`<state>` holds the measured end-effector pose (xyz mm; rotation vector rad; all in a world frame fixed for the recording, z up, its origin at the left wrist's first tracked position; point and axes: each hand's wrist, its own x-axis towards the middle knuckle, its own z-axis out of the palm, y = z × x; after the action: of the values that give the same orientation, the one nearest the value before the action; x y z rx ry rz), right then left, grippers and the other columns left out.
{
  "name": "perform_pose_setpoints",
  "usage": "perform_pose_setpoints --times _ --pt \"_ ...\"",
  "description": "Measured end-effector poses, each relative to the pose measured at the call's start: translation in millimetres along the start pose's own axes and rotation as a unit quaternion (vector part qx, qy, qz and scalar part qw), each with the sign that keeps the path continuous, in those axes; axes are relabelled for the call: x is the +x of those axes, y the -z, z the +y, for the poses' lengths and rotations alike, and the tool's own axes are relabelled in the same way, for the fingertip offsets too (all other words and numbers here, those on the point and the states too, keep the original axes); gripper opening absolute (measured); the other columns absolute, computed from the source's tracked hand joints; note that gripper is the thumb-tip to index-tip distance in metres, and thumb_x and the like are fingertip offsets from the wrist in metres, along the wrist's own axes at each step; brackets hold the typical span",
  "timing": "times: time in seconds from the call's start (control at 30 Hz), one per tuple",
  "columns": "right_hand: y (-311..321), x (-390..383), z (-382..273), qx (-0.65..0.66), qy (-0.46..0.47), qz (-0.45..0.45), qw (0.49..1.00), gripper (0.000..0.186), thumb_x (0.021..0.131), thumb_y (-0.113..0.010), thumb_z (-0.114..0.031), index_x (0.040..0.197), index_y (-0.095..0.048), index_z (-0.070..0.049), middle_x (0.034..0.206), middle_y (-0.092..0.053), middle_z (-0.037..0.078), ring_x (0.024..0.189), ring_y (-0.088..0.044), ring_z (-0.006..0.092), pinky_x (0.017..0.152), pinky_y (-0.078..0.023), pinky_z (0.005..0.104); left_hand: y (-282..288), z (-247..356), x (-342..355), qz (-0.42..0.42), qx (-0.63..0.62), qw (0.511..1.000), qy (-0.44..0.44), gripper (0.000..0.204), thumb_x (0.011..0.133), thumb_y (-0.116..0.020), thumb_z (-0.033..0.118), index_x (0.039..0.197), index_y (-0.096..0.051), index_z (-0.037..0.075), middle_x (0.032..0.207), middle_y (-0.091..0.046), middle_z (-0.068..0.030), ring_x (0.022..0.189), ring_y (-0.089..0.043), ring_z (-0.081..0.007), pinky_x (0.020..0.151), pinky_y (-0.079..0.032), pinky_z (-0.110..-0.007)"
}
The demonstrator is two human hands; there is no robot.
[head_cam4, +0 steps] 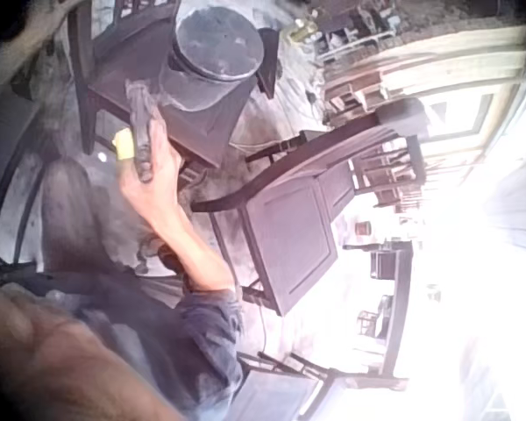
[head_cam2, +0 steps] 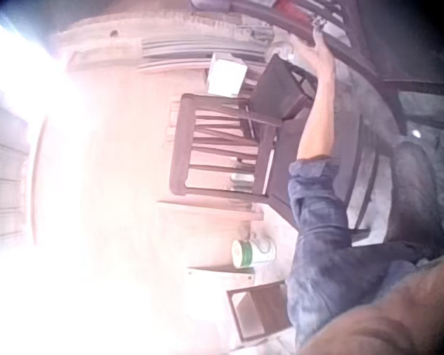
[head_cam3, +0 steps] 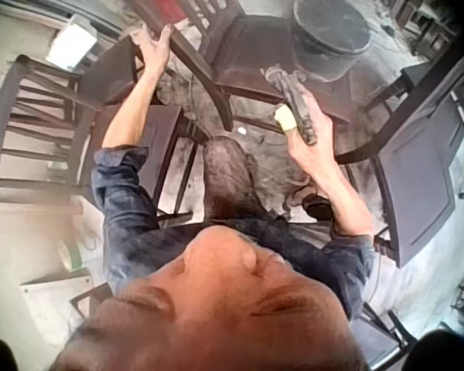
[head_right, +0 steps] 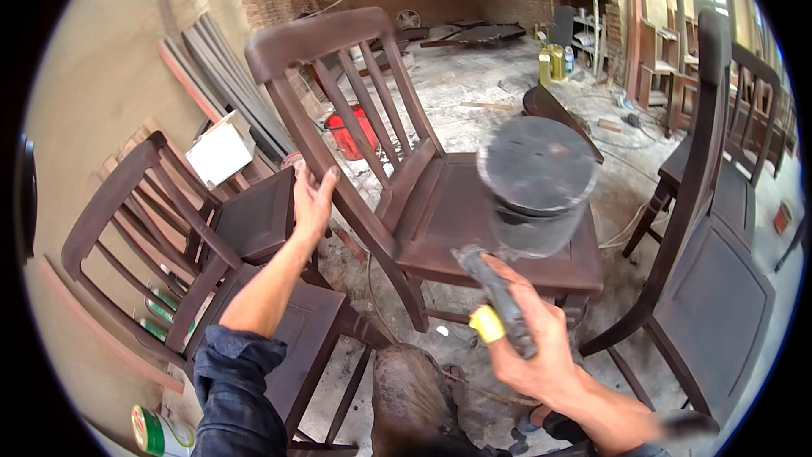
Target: The person uses a spray gun to apply a dark finish to wooden chairs in a workshop. They move between chairs, repositioning them to access different sides, and spray the legs, seat, and backrest.
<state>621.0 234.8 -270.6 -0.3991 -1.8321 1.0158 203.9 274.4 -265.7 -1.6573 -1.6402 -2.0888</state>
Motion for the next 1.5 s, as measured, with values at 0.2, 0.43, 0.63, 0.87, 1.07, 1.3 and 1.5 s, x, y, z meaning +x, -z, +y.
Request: perform_pose_setpoints --times 0.2,0.43,0.63,0.87,1.07,1.3,1.5 --pt "-49 26 -22 -0.015 0.144 -0.027 0.989 0.04 0.082 -0.067 0.007 0.121 -0.056 0.008 0.137 -0.058 0.027 0.123 -0.062 0.0377 0.099 -0.049 0.0343 9 14 -44 0.004 -0.063 0.998 0.028 0.047 0.097 -0.066 0.007 0.139 -0.046 0.0 0.117 -0.06 -0.0061 0.106 -0.058 -0.014 0.092 -0.049 -0.029" --pt "-76 46 -27 -0.048 0.093 -0.042 0.994 0.046 0.087 -0.062 0.006 0.132 -0.054 0.004 0.141 -0.057 0.022 0.125 -0.06 0.0288 0.101 -0.046 0.0328 15 76 -109 -0.045 0.212 0.973 0.076 0.103 0.091 -0.072 0.029 0.153 -0.002 -0.013 0.16 -0.014 -0.0344 0.151 -0.016 -0.0413 0.124 -0.017 -0.043" --pt "-90 53 2 -0.032 0.07 -0.024 0.997 0.049 0.091 -0.06 0.002 0.139 -0.052 0.003 0.118 -0.065 0.01 0.099 -0.058 0.0098 0.087 -0.047 0.0265 36 112 -256 -0.461 0.215 0.841 -0.187 0.051 0.095 -0.065 0.033 0.134 -0.054 0.001 0.137 -0.054 -0.017 0.135 -0.046 -0.0337 0.118 -0.029 -0.056" --pt "-91 38 22 -0.007 -0.062 -0.052 0.997 0.059 0.081 -0.056 0.009 0.139 -0.051 0.001 0.138 -0.06 0.019 0.127 -0.06 0.0234 0.101 -0.045 0.0301 39 66 -260 -0.568 0.134 0.765 -0.271 0.043 0.092 -0.067 0.035 0.119 -0.065 0.001 0.12 -0.063 -0.0148 0.121 -0.056 -0.0296 0.114 -0.035 -0.051" --pt "-86 39 43 -0.04 -0.014 -0.051 0.998 0.05 0.09 -0.059 0.0 0.14 -0.05 0.002 0.108 -0.062 0.006 0.095 -0.056 0.0079 0.081 -0.047 0.0247 22 59 -256 -0.552 0.074 0.779 -0.287 0.037 0.089 -0.069 0.032 0.109 -0.067 0.001 0.11 -0.065 -0.0142 0.109 -0.061 -0.0281 0.106 -0.042 -0.047" --pt "-80 73 21 0.059 -0.023 -0.053 0.997 0.056 0.085 -0.055 0.006 0.141 -0.048 0.002 0.127 -0.061 0.014 0.113 -0.058 0.0147 0.095 -0.045 0.0284 17 61 -260 -0.526 0.077 0.795 -0.293 0.033 0.089 -0.069 0.029 0.107 -0.068 0.001 0.108 -0.066 -0.0131 0.11 -0.061 -0.0278 0.106 -0.042 -0.047" --pt "-77 95 20 0.002 0.11 -0.043 0.993 0.053 0.094 -0.059 -0.003 0.144 -0.045 0.002 0.096 -0.063 0.0 0.082 -0.056 0.0047 0.074 -0.048 0.0219 14 60 -262 -0.516 0.074 0.8 -0.296 0.032 0.089 -0.069 0.029 0.106 -0.068 0.002 0.108 -0.066 -0.0123 0.11 -0.061 -0.0279 0.107 -0.043 -0.047"
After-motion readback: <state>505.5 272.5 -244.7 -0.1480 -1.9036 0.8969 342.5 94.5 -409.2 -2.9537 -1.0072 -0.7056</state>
